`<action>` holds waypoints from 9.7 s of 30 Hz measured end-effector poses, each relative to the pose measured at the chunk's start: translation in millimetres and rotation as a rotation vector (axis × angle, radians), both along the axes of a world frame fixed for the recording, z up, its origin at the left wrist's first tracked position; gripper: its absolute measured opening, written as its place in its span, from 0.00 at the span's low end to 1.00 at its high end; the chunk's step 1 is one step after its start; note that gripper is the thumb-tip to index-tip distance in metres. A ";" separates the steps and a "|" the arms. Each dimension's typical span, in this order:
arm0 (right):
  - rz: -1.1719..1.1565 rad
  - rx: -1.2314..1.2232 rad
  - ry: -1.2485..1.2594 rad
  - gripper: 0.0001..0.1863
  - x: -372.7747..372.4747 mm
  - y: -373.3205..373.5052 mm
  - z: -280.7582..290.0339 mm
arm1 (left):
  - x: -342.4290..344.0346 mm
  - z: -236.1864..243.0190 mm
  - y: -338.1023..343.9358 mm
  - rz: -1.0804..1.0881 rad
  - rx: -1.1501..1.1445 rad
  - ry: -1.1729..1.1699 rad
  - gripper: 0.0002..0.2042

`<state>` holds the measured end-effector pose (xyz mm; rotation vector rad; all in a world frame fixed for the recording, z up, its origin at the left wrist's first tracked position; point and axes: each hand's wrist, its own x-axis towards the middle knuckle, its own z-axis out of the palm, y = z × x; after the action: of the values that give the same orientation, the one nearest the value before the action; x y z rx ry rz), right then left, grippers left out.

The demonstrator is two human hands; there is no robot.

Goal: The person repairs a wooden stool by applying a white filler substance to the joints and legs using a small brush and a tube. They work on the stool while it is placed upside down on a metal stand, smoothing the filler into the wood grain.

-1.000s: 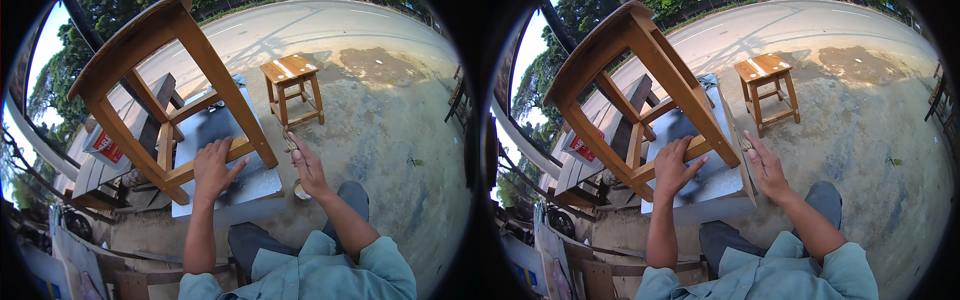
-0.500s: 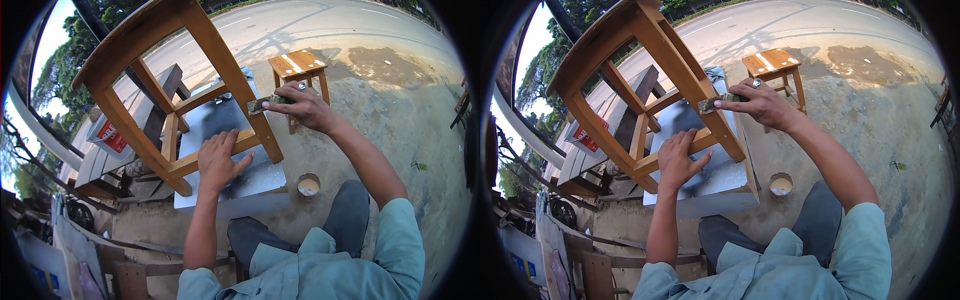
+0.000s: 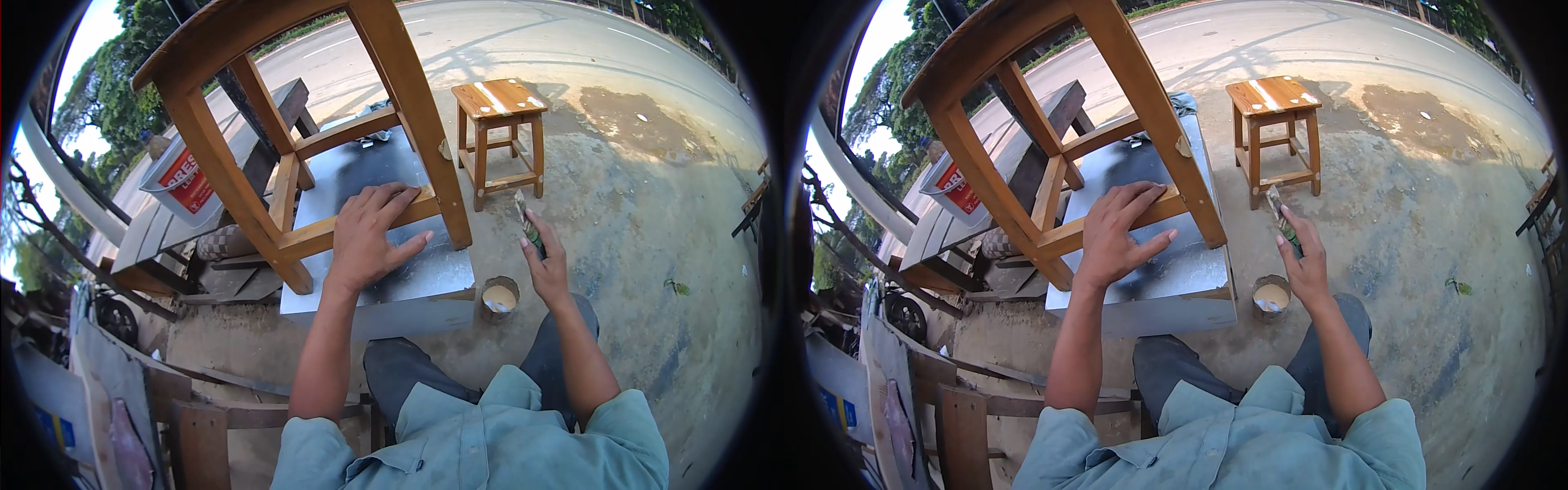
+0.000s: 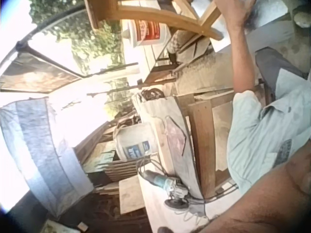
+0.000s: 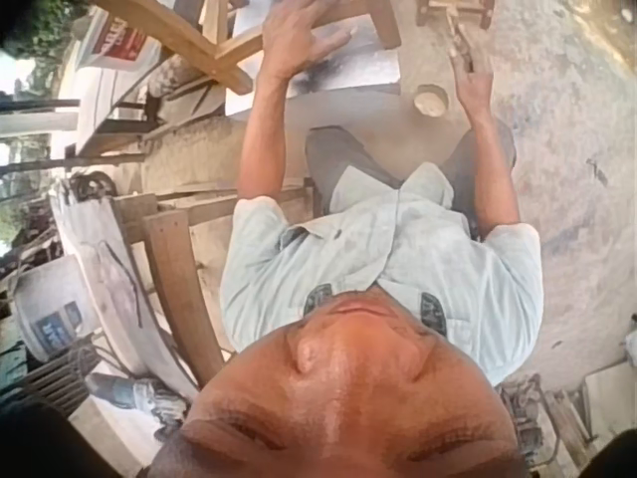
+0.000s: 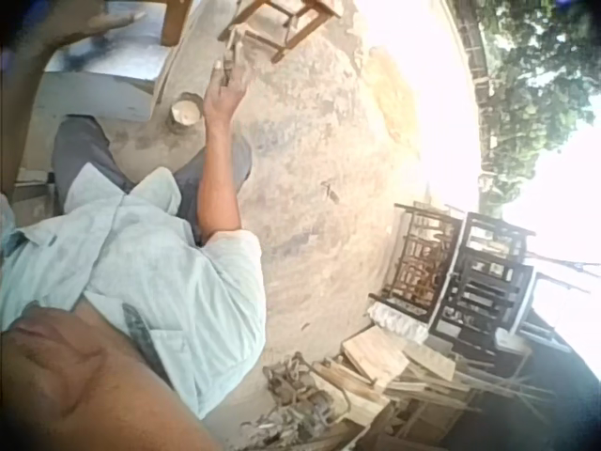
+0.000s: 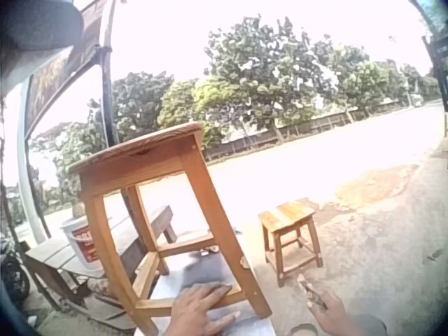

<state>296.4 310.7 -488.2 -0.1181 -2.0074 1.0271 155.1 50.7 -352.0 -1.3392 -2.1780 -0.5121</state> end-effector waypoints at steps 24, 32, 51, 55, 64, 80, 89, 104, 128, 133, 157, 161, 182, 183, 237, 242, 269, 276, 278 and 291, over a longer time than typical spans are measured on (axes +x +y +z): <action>-0.010 0.511 -0.331 0.20 20.2 -108.3 185.6 | -18.5 20.5 -10.6 0.250 -0.303 -0.329 0.29; -0.174 0.893 -0.468 0.23 0.9 -138.1 170.4 | -16.9 12.6 -12.2 0.200 -0.174 -0.293 0.25; -0.300 0.770 -0.614 0.22 -17.2 -160.3 188.1 | -25.1 2.6 -18.8 0.095 -0.080 -0.273 0.23; -0.294 0.781 -0.593 0.22 -17.3 -158.7 187.4 | -25.4 1.8 -18.4 0.087 -0.079 -0.278 0.23; -0.292 0.755 -0.626 0.23 -15.7 -159.7 186.8 | -25.7 0.4 -17.3 0.086 -0.075 -0.252 0.24; -0.322 0.784 -0.782 0.27 -15.7 -165.3 190.6 | -24.9 4.9 -18.1 0.087 -0.114 -0.263 0.24; -0.307 0.835 -0.667 0.28 -17.9 -169.1 176.3 | -26.4 3.3 -17.7 0.080 -0.106 -0.252 0.24; -0.363 0.746 -0.547 0.22 -17.5 -167.5 177.2 | -25.9 1.6 -18.5 0.076 -0.085 -0.231 0.24; -0.402 0.742 -0.577 0.21 -12.4 -174.0 184.4 | -26.7 1.1 -18.7 0.077 -0.093 -0.233 0.24; -0.372 0.732 -0.654 0.21 -18.2 -168.6 181.3 | -26.8 0.5 -18.6 0.076 -0.092 -0.232 0.23; -0.337 0.763 -0.706 0.25 -12.3 -166.8 183.7 | -25.6 0.7 -17.7 0.091 -0.107 -0.238 0.24; -0.377 0.732 -0.559 0.21 -15.0 -170.4 186.6 | -25.5 0.6 -18.8 0.087 -0.093 -0.233 0.24; -0.335 0.784 -0.619 0.25 -15.5 -167.4 183.1 | -25.2 1.3 -17.9 0.097 -0.107 -0.225 0.24; -0.334 0.781 -0.642 0.25 -16.8 -165.8 181.9 | -25.4 1.4 -17.9 0.095 -0.105 -0.228 0.24; -0.006 0.015 -1.088 0.21 85.3 -7.7 -104.1 | -19.7 -5.4 11.7 -0.307 0.098 0.130 0.15; 0.244 0.185 -1.426 0.18 54.3 -13.9 -203.5 | -4.3 -1.8 22.0 -0.110 0.209 -0.189 0.17; 0.139 0.190 -1.183 0.16 -78.3 55.2 -333.6 | -70.1 24.2 -26.4 0.361 -0.008 -0.607 0.31; 0.279 0.339 -1.202 0.22 -89.0 42.3 -375.7 | -71.6 20.0 -26.6 0.397 -0.059 -0.719 0.32; 0.335 0.390 -1.240 0.21 -94.5 40.6 -376.5 | -68.0 20.3 -28.4 0.414 -0.050 -0.734 0.32; 0.216 -0.153 -0.966 0.14 -77.9 68.0 -264.3 | -59.7 21.9 -27.9 0.393 -0.024 -0.574 0.32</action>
<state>218.5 378.7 -752.5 -0.5810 -2.8360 1.4283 95.4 22.7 -330.1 -0.7918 -2.8263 -0.7826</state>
